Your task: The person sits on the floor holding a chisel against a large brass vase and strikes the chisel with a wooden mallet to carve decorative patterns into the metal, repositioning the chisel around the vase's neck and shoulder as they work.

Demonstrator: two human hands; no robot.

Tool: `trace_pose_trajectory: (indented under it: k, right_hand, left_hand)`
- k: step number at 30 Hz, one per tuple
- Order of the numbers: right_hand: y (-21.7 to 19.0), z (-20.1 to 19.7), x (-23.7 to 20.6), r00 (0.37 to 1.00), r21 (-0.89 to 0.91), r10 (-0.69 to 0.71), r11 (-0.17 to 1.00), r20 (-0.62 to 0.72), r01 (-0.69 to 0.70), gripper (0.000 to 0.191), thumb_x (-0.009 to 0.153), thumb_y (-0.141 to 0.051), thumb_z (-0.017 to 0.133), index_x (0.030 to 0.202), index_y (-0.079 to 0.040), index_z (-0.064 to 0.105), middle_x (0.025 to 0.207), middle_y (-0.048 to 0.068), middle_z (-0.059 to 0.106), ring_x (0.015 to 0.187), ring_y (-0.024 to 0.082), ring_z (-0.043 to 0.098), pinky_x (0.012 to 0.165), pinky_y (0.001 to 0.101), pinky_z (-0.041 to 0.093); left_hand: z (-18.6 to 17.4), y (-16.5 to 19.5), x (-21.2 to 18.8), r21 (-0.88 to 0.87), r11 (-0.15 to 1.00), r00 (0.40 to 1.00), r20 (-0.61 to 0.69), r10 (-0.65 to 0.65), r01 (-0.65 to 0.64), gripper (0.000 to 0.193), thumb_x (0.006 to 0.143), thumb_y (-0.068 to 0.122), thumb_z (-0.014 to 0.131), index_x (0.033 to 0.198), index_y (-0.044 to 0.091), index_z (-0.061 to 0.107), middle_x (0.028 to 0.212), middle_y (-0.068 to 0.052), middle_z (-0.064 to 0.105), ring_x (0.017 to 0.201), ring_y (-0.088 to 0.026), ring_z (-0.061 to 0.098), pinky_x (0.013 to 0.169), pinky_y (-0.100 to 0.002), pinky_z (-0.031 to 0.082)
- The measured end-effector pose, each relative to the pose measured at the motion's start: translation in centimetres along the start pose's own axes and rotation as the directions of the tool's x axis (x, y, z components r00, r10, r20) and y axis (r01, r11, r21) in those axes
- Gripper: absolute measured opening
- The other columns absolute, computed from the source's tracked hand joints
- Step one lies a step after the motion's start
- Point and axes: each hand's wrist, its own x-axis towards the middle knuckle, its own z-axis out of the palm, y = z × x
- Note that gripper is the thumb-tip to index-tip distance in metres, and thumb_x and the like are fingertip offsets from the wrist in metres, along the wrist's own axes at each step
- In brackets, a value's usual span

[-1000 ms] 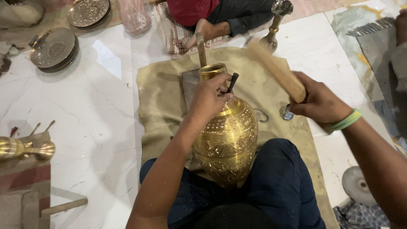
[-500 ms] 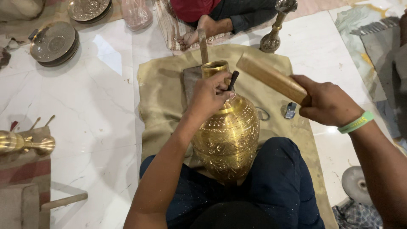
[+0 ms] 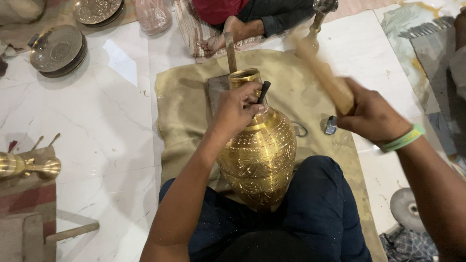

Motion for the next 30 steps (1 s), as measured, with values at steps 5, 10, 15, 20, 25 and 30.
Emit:
trace_pose_trajectory:
  k: [5, 10, 15, 20, 25, 30]
  right_hand:
    - [0.4, 0.4, 0.5, 0.987, 0.203, -0.134, 0.968, -0.088, 0.15, 0.091, 0.076, -0.009, 0.078, 0.156, -0.019, 0.037, 0.087, 0.01, 0.07, 0.08, 0.025, 0.072, 0.076, 0.0405, 0.06]
    - [0.3, 0.5, 0.5, 0.949, 0.365, -0.223, 0.883, -0.224, 0.294, 0.088, 0.075, -0.007, 0.075, 0.155, -0.013, 0.041, 0.086, 0.015, 0.068, 0.08, 0.03, 0.07, 0.073, 0.0418, 0.06]
    - [0.4, 0.4, 0.5, 0.989, 0.159, -0.106, 0.98, -0.101, 0.122, 0.086, 0.076, -0.01, 0.08, 0.153, -0.017, 0.042, 0.083, 0.012, 0.07, 0.076, 0.028, 0.073, 0.073, 0.0409, 0.062]
    - [0.6, 0.7, 0.6, 0.99, -0.024, -0.123, 0.992, -0.075, 0.122, 0.089, 0.077, -0.011, 0.082, 0.156, -0.016, 0.039, 0.084, 0.016, 0.074, 0.074, 0.031, 0.074, 0.072, 0.042, 0.061]
    - [0.5, 0.8, 0.8, 0.976, -0.031, -0.188, 0.982, -0.107, 0.186, 0.089, 0.074, -0.016, 0.083, 0.152, -0.014, 0.041, 0.077, 0.017, 0.077, 0.068, 0.03, 0.077, 0.068, 0.0424, 0.062]
    - [-0.2, 0.4, 1.1, 0.989, -0.076, -0.106, 0.992, -0.1, 0.099, 0.089, 0.077, -0.017, 0.084, 0.153, -0.014, 0.039, 0.079, 0.017, 0.077, 0.07, 0.031, 0.077, 0.071, 0.0426, 0.063]
  left_hand:
    - [-0.1, -0.6, 0.0, -0.119, 0.993, 0.999, -0.021, -0.024, 0.021, 0.051, 0.081, 0.004, 0.084, 0.129, 0.01, 0.065, 0.103, -0.012, 0.079, 0.094, -0.017, 0.078, 0.084, -0.031, 0.065]
    - [-0.1, -1.2, 0.0, -0.111, 0.993, 0.999, -0.009, 0.038, -0.039, 0.049, 0.084, 0.005, 0.083, 0.13, 0.009, 0.067, 0.101, -0.012, 0.081, 0.094, -0.016, 0.079, 0.088, -0.031, 0.065]
    - [-0.2, -1.7, -0.2, -0.129, 0.99, 0.998, -0.028, 0.051, -0.054, 0.052, 0.082, 0.004, 0.085, 0.13, 0.009, 0.067, 0.102, -0.011, 0.079, 0.095, -0.015, 0.077, 0.092, -0.03, 0.065]
    - [-0.2, -2.3, -0.1, -0.146, 0.987, 0.998, -0.012, 0.069, -0.07, 0.052, 0.085, 0.004, 0.082, 0.133, 0.01, 0.065, 0.102, -0.009, 0.08, 0.095, -0.015, 0.077, 0.093, -0.03, 0.065]
    - [-0.3, -2.6, -0.2, -0.161, 0.987, 1.0, -0.011, 0.009, -0.011, 0.05, 0.086, 0.005, 0.082, 0.133, 0.012, 0.066, 0.105, -0.009, 0.079, 0.099, -0.015, 0.076, 0.096, -0.03, 0.063]
    - [-0.5, -2.7, -0.4, -0.174, 0.984, 1.0, 0.009, 0.03, -0.028, 0.05, 0.085, 0.005, 0.083, 0.132, 0.01, 0.065, 0.104, -0.009, 0.079, 0.097, -0.015, 0.077, 0.095, -0.031, 0.065]
